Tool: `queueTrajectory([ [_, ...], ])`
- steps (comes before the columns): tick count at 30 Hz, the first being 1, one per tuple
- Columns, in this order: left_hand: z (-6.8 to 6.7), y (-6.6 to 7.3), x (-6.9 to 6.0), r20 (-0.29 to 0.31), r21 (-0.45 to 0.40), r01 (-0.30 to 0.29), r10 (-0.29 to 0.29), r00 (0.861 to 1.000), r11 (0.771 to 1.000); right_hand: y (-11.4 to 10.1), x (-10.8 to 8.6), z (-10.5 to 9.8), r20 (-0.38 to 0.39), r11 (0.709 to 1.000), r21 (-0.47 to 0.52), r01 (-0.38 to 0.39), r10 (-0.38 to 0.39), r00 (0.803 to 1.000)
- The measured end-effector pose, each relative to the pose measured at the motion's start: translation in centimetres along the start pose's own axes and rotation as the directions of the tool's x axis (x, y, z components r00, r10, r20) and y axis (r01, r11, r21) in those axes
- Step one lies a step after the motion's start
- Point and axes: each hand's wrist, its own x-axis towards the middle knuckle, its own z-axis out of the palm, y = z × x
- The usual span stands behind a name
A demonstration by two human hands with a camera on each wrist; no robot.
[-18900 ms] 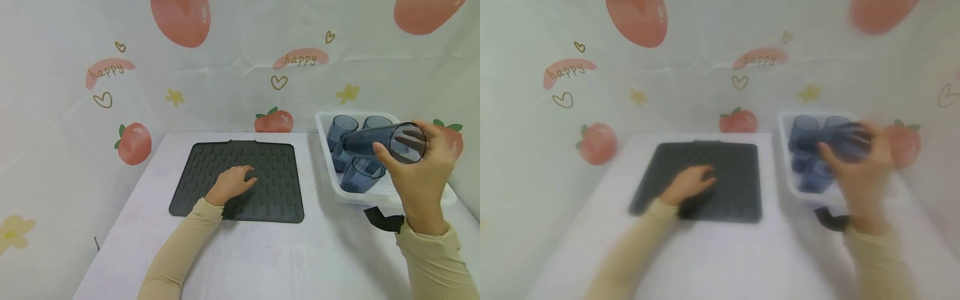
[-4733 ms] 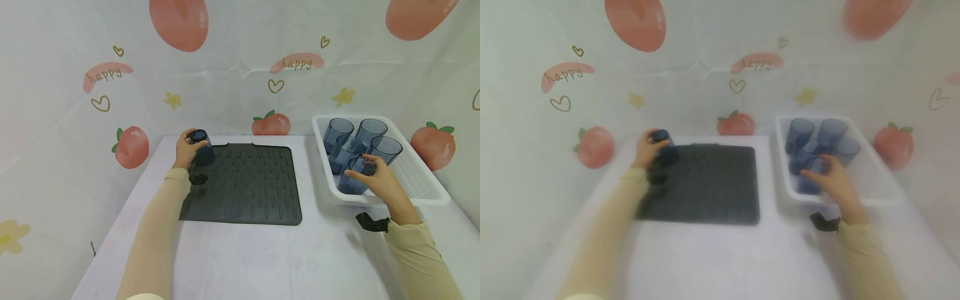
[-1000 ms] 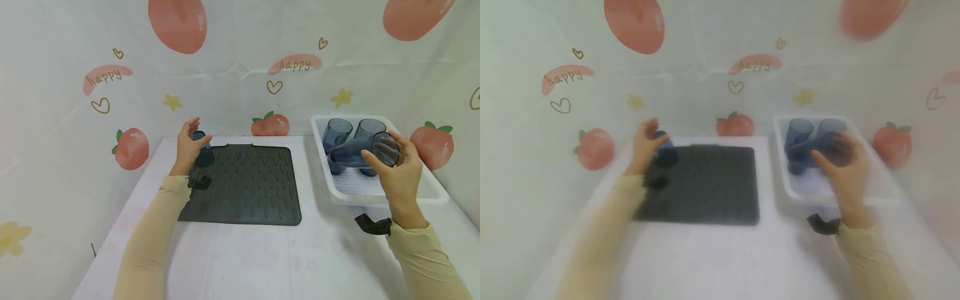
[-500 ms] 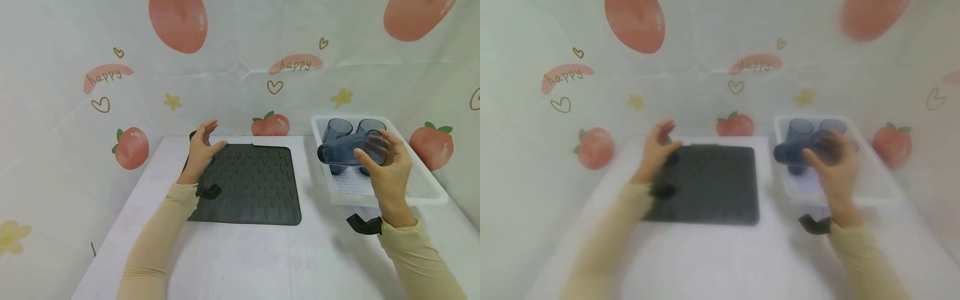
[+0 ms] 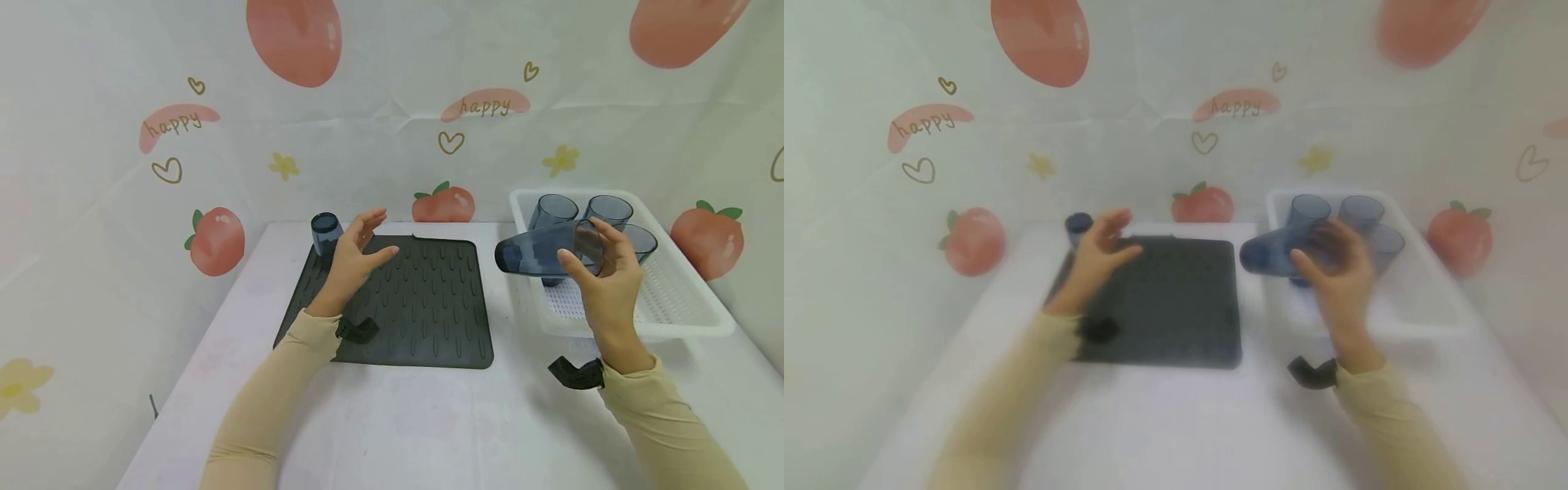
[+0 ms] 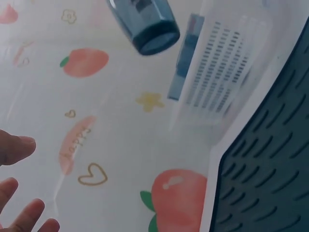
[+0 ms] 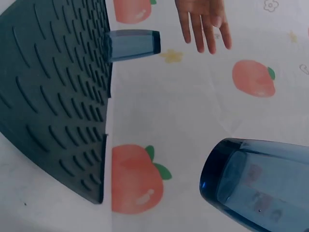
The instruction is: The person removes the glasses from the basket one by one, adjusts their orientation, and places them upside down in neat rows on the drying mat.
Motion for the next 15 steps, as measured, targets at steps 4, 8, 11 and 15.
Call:
queueTrajectory([
  [4, 1.1, 0.3, -0.3, 0.048, 0.004, 0.001, -0.001, 0.999, 1.000, 0.0, -0.5, 0.6, 0.029, 1.000, 0.010, -0.011, 0.011, 1.000],
  [8, 2.1, 0.4, -0.6, 0.089, 0.012, 0.007, -0.008, 0.996, 1.000, -0.1, -1.0, 1.2, 0.054, 1.000, 0.010, -0.002, 0.001, 0.999],
  [11, 2.8, 0.3, -0.9, 0.120, 0.007, 0.011, -0.011, 0.993, 1.000, -0.2, -1.3, 1.6, 0.065, 1.000, 0.025, 0.007, -0.008, 0.998],
  [15, 3.8, 0.2, -1.1, 0.158, -0.001, 0.008, -0.007, 0.987, 1.000, -0.3, -1.7, 2.2, 0.076, 0.998, 0.057, 0.001, -0.005, 0.997],
])
